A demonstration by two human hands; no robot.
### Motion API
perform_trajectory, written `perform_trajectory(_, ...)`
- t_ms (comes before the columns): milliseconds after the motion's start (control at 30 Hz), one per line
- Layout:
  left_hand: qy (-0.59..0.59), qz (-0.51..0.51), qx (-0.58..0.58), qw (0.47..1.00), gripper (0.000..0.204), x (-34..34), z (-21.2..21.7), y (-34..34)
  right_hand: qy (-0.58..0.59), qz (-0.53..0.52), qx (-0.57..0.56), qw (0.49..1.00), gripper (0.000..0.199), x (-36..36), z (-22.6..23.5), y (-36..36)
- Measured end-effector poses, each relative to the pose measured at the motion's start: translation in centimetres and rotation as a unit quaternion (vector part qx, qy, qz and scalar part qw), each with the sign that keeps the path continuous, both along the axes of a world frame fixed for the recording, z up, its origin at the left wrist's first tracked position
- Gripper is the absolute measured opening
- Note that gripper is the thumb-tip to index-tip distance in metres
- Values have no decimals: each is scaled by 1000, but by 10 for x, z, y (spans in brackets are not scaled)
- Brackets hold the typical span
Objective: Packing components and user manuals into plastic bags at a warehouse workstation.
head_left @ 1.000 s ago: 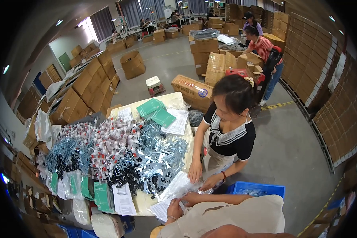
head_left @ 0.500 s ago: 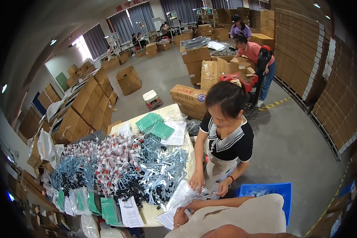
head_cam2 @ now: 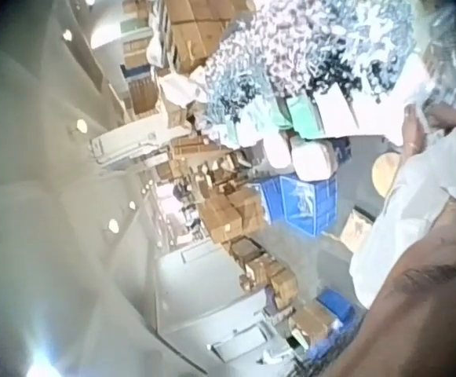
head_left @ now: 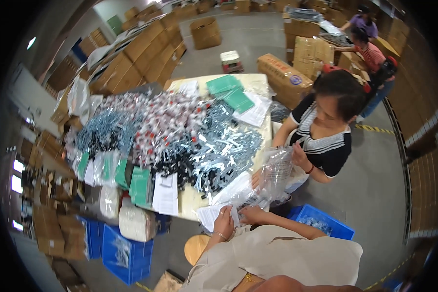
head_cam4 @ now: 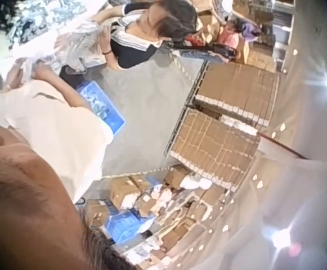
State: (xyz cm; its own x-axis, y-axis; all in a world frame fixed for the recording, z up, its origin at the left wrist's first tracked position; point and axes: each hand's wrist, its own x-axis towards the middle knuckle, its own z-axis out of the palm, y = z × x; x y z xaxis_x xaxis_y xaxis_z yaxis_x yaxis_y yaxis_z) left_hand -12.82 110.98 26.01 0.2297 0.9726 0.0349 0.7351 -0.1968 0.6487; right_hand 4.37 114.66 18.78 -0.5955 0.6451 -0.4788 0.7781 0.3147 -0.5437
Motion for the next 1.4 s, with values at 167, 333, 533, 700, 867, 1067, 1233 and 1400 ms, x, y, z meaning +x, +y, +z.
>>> perform_trajectory(167, 19, 81, -5, 997, 54, -18, 6, -10, 55, 17, -18, 998, 50, -10, 8, -2)
perform_trajectory(333, 32, 129, 13, 991, 61, -45, 21, -16, 89, 43, -20, 995, 44, -22, 41, -4)
perform_trajectory(533, 9, 181, 59, 982, 60, -84, 43, -15, 383, -64, -75, 918, 24, -33, 84, 14)
perform_trajectory(700, 2, 195, 98, 976, 60, -93, 62, -18, 394, -221, -15, 892, 17, -52, 85, 82)
perform_trajectory(867, -53, 169, 61, 982, 61, -76, 57, -14, 192, -134, 265, 935, 26, -78, 6, 168)
perform_trajectory(1067, -62, 127, 39, 989, 63, -78, 45, -22, -10, -108, 369, 923, 30, -104, -32, 210)
perform_trajectory(1233, -71, 127, 2, 989, 62, -85, 39, -24, -7, -75, 388, 918, 23, -109, -42, 220)
perform_trajectory(1400, -85, 127, -7, 988, 60, -86, 38, -13, 28, -99, 321, 942, 22, -106, -46, 223)
